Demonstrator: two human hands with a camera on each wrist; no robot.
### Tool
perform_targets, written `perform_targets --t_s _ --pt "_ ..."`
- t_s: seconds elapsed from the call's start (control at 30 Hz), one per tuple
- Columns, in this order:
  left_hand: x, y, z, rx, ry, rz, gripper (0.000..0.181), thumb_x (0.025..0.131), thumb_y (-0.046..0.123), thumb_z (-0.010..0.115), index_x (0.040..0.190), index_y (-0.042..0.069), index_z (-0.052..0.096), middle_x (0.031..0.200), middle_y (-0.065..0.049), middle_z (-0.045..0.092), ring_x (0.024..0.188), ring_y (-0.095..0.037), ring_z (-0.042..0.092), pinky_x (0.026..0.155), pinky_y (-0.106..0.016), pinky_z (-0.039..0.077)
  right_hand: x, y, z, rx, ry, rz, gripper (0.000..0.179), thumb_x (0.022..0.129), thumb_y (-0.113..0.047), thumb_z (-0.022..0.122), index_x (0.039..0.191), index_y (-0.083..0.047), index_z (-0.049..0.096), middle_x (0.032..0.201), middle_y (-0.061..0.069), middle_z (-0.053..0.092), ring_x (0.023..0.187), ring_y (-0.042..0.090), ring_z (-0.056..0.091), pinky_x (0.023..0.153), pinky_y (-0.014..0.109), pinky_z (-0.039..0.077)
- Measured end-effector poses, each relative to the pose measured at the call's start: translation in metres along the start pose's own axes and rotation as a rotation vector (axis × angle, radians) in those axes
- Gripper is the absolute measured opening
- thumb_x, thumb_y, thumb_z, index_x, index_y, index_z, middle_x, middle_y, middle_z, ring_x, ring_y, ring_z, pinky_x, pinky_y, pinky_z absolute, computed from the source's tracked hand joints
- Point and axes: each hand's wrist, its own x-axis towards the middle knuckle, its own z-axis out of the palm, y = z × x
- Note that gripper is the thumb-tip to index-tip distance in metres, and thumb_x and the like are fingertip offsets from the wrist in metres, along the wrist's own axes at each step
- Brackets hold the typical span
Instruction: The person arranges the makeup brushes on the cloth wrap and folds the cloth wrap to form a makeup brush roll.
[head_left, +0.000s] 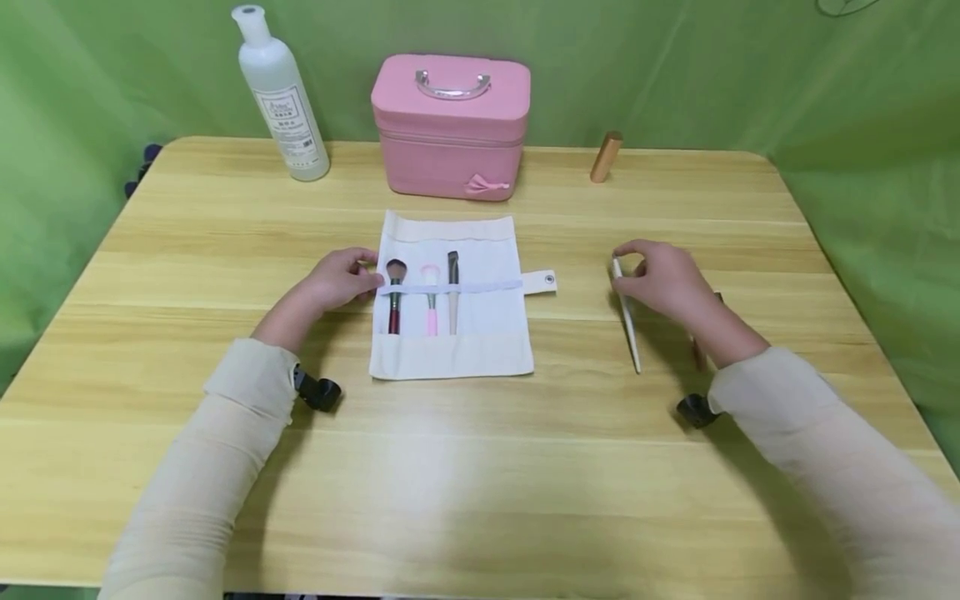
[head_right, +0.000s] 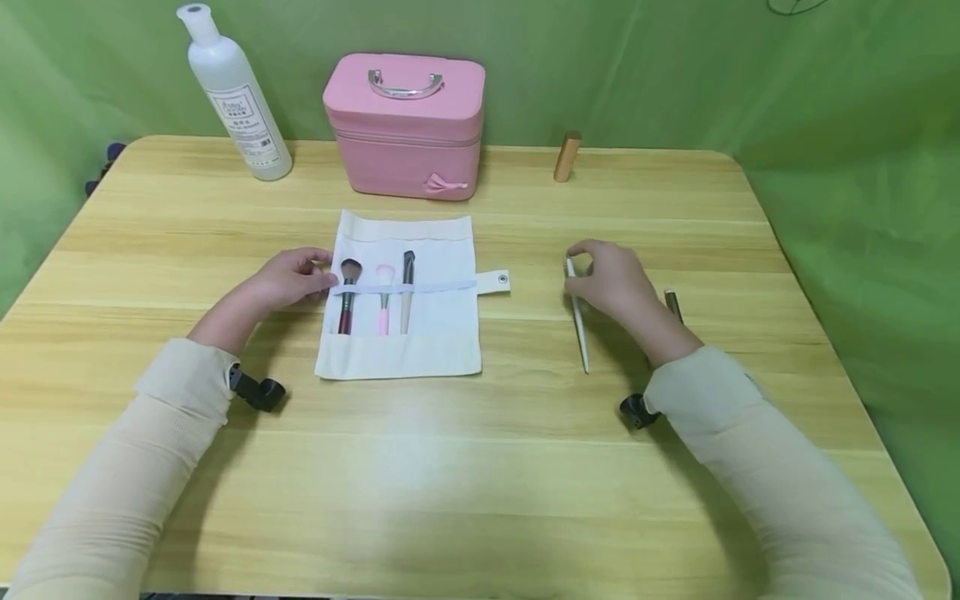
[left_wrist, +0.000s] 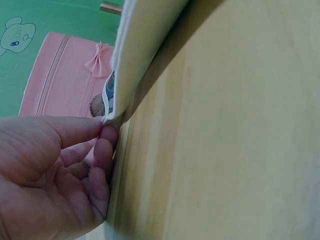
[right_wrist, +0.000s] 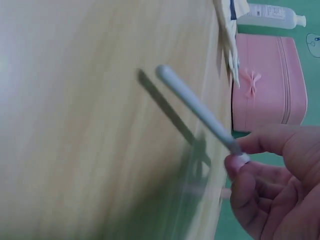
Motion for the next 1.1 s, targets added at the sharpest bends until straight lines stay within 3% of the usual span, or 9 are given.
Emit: perform_targets --t_s 0.23,0.37,0.5,0.67,0.87,1.1 --pt "0.001 -0.003 -0.002 -0.015 0.005 -0.011 0.041 0.094 0.016 0.054 0.132 0.003 0.045 0.084 -0.009 0.050 0.069 -0.017 0.047 0.061 -0.026 0.040 0.024 -0.029 0.012 0.310 0.048 0.001 0.047 0.085 -0.011 0.062 0.129 -0.006 0.050 0.074 0.014 0.062 0.052 0.026 0.056 0.046 0.031 0.046" --pt "0.001 -0.002 -0.002 -0.003 0.007 -0.029 0.042 0.094 0.018 0.054 0.133 0.005 0.045 0.089 -0.010 0.052 0.073 -0.019 0.048 0.064 -0.028 0.041 0.042 -0.048 0.018 0.494 0.102 0.026 0.048 0.084 -0.007 0.064 0.129 -0.007 0.049 0.073 0.006 0.064 0.050 0.018 0.057 0.050 0.029 0.050" --pt "0.001 0.000 -0.001 -0.016 0.001 -0.034 0.042 0.094 0.018 0.053 0.133 0.005 0.045 0.090 -0.011 0.052 0.076 -0.020 0.049 0.067 -0.029 0.041 0.058 -0.070 0.023 0.622 0.152 0.049 0.048 0.084 -0.006 0.064 0.129 -0.009 0.048 0.072 0.002 0.064 0.045 0.012 0.052 0.046 0.025 0.047" --pt "0.001 0.002 0.001 -0.016 0.003 -0.039 0.041 0.094 0.018 0.054 0.133 0.006 0.046 0.088 -0.010 0.051 0.074 -0.020 0.048 0.065 -0.028 0.041 0.073 -0.091 0.031 0.744 0.193 0.049 0.046 0.083 -0.002 0.061 0.126 -0.010 0.048 0.069 0.002 0.064 0.041 0.012 0.049 0.042 0.024 0.044" --pt "0.002 0.001 0.000 -0.011 0.011 -0.018 0.041 0.094 0.017 0.054 0.132 0.004 0.046 0.085 -0.009 0.051 0.071 -0.018 0.048 0.063 -0.027 0.040 0.088 -0.105 0.043 0.892 0.234 0.105 0.045 0.083 0.001 0.059 0.124 -0.013 0.048 0.071 0.005 0.064 0.041 0.013 0.049 0.040 0.023 0.042" --pt "0.004 -0.003 -0.002 -0.021 0.012 0.006 0.041 0.093 0.015 0.055 0.131 0.002 0.046 0.082 -0.007 0.051 0.068 -0.015 0.048 0.060 -0.025 0.040 0.099 -0.110 0.055 0.898 0.232 0.130 0.043 0.084 0.000 0.057 0.123 -0.016 0.047 0.071 0.005 0.063 0.042 0.014 0.049 0.040 0.023 0.041"
